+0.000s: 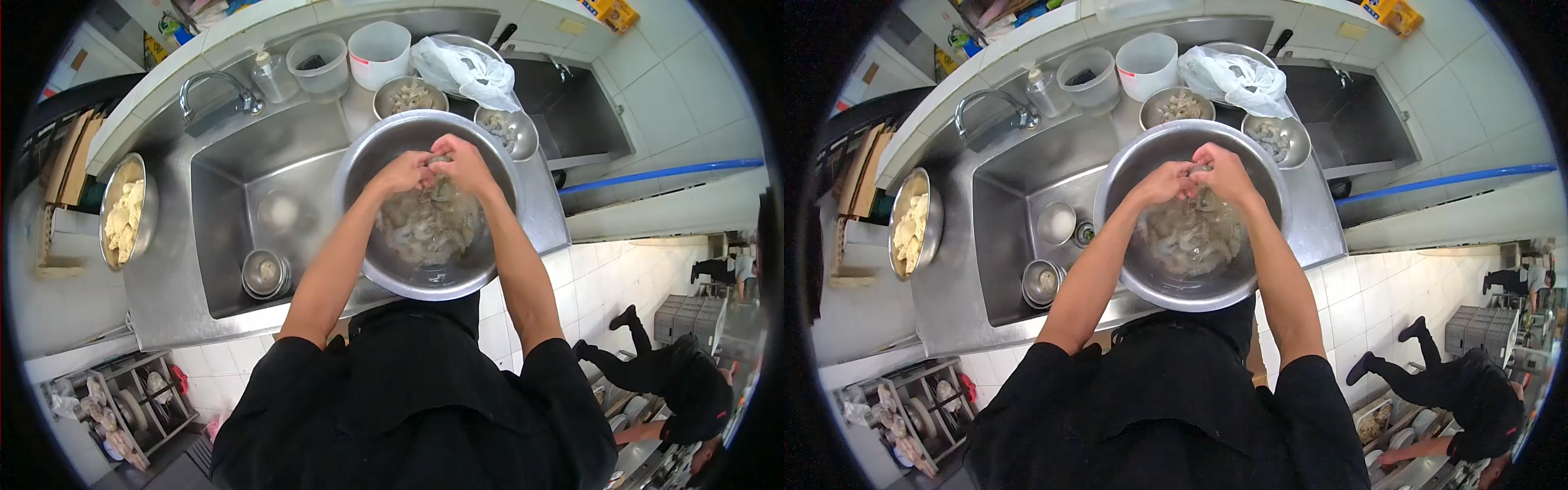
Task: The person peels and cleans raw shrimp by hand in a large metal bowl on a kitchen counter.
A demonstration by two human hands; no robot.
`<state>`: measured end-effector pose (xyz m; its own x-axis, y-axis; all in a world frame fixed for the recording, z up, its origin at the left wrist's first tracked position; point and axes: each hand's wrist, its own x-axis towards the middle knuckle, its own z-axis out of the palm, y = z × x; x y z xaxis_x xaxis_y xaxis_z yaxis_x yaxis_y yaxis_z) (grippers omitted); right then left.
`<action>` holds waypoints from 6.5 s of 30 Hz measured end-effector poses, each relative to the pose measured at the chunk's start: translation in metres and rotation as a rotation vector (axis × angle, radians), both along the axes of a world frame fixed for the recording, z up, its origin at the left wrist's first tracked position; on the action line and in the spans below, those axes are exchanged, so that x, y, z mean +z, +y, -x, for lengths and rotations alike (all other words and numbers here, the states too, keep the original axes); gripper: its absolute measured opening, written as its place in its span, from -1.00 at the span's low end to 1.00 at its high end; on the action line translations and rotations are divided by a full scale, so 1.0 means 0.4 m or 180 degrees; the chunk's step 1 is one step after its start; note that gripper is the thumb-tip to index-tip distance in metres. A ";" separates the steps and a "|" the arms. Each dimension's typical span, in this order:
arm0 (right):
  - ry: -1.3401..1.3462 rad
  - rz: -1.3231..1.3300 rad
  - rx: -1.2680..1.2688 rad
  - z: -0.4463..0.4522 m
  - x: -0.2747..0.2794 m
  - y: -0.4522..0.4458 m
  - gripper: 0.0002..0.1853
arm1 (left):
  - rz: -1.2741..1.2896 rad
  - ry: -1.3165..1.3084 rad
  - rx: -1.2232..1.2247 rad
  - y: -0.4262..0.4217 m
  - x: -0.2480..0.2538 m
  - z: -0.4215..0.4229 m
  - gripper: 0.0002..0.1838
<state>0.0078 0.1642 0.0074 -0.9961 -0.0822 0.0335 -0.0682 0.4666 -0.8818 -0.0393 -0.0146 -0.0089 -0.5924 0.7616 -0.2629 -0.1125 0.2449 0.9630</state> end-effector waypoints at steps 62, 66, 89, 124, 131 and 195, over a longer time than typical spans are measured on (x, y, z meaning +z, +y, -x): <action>0.0104 -0.0025 -0.0801 -0.006 -0.044 -0.091 -0.65 | 0.0315 0.2256 0.1052 0.002 0.020 -0.077 -0.79; 0.0330 -0.0148 -0.0658 -0.010 -0.014 -0.104 -0.59 | 0.0348 0.2729 0.1124 -0.004 0.026 -0.081 -0.84; -0.0278 0.2380 -0.1355 -0.017 -0.002 -0.115 -0.76 | -0.0201 0.3203 0.1608 -0.004 0.034 -0.079 -0.79; -0.0430 0.3467 -0.1447 0.003 -0.039 -0.133 -0.88 | -0.0633 0.2193 0.2162 0.007 0.048 -0.087 -0.86; -0.0922 0.3712 -0.1163 -0.010 0.009 -0.134 -0.77 | -0.2179 -0.0381 0.2391 0.006 0.012 -0.072 -0.81; 0.0103 -0.2569 -0.0254 -0.031 0.119 0.091 -0.68 | 0.0168 0.3480 0.0965 0.055 0.163 0.115 -0.74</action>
